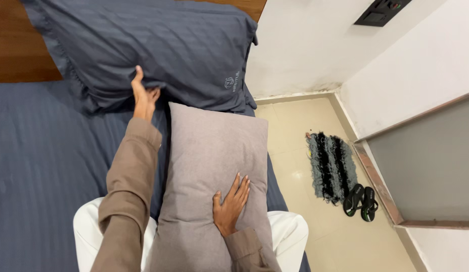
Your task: The person places a pillow on the bed, then inserts it into a dark blue pillowcase. They align the corners, pull the case over the pillow, and smooth the fabric to complete the task.
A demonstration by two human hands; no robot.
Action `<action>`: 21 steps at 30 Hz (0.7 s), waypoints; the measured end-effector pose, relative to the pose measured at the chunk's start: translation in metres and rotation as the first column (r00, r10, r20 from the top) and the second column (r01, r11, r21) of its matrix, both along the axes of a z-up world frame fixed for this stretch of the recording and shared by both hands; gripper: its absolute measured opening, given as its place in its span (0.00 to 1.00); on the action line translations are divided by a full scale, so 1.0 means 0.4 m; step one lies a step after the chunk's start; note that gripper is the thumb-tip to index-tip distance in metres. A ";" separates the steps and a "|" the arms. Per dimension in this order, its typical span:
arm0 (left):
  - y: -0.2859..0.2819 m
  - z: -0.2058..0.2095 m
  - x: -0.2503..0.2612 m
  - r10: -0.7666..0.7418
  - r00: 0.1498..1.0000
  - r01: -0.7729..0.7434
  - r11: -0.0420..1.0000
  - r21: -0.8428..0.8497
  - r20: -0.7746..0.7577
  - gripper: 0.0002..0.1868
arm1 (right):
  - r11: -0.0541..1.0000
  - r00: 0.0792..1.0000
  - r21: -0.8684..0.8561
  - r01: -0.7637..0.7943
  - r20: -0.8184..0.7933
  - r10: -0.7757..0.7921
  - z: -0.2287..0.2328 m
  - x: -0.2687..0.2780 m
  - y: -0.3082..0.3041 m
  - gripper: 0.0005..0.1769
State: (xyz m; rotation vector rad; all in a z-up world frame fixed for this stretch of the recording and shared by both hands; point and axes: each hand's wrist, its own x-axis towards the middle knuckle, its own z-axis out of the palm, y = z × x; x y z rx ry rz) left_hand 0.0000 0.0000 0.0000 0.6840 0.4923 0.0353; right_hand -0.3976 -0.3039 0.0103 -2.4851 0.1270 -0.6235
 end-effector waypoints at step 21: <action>-0.527 0.541 -0.817 -0.741 0.520 0.746 0.636 0.198 0.424 0.16 | 0.976 0.882 -0.151 -0.155 0.423 0.206 0.494 -0.192 -0.126 0.74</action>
